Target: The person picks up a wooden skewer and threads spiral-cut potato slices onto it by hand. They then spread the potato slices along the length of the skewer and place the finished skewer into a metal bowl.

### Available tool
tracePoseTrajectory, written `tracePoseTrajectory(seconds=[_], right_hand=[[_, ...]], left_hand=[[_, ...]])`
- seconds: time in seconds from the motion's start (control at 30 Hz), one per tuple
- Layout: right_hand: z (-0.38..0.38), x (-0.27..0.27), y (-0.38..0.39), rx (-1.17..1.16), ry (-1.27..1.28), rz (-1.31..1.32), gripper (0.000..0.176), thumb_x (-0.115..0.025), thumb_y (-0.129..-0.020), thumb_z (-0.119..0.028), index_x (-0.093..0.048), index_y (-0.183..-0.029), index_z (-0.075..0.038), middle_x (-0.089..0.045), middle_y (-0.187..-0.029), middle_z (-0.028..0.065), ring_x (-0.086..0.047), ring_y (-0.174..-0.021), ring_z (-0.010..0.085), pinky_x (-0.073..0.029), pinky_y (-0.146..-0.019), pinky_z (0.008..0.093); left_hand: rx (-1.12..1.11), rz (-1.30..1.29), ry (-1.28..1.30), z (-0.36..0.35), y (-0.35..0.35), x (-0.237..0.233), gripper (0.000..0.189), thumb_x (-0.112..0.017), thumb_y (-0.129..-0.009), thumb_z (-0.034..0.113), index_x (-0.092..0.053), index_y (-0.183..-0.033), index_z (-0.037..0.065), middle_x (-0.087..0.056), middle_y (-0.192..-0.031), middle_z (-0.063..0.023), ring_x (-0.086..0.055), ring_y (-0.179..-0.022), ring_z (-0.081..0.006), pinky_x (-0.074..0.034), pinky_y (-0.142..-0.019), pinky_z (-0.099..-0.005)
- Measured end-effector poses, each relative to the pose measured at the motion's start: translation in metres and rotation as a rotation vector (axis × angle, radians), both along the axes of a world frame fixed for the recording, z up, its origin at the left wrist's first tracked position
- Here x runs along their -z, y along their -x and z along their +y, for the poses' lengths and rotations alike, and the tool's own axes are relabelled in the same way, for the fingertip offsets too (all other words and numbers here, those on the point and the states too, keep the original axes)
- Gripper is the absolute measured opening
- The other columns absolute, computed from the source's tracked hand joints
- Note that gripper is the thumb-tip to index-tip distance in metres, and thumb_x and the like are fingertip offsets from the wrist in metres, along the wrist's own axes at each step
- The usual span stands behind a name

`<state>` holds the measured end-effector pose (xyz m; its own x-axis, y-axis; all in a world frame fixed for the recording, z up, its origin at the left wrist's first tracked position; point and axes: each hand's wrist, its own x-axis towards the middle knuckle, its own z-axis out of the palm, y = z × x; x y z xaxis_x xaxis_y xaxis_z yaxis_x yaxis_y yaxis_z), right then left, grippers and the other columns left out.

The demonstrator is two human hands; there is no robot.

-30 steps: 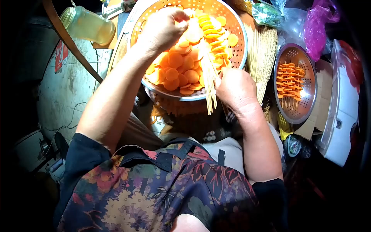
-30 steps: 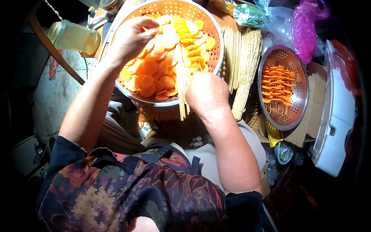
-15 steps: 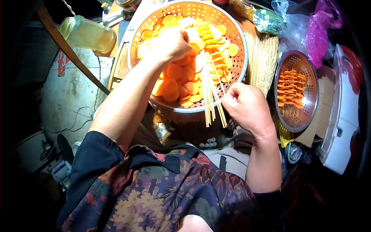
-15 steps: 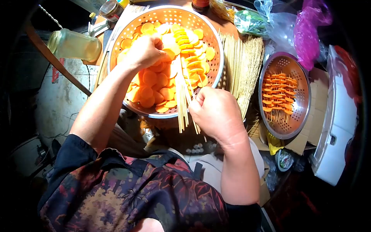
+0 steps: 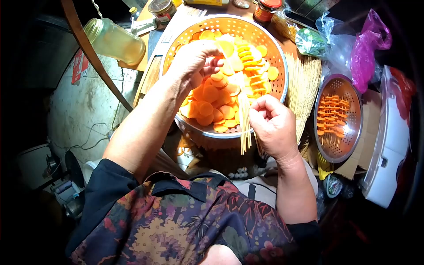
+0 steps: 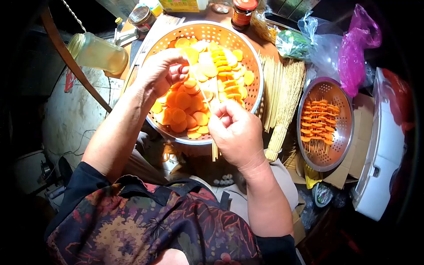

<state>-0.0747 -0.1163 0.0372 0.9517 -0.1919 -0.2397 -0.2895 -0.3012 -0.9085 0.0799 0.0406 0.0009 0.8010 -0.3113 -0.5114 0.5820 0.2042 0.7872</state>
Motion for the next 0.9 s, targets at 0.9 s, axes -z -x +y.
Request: tracePoseTrajectory(seconds=[0.9], right_hand=[[-0.003,0.013,-0.008,0.081,-0.35,0.016,0.006,-0.057,-0.081,-0.004,-0.055,-0.075,-0.002,-0.05,-0.06,-0.0068,-0.041,-0.052,-0.0014,-0.034,-0.047,0.016]], left_hand=[[0.182,-0.188,0.033,-0.016,0.03,0.001,0.006,-0.06,-0.078,0.002,-0.055,-0.079,0.004,-0.057,-0.065,-0.0033,-0.055,-0.054,-0.009,-0.046,-0.048,-0.0201]])
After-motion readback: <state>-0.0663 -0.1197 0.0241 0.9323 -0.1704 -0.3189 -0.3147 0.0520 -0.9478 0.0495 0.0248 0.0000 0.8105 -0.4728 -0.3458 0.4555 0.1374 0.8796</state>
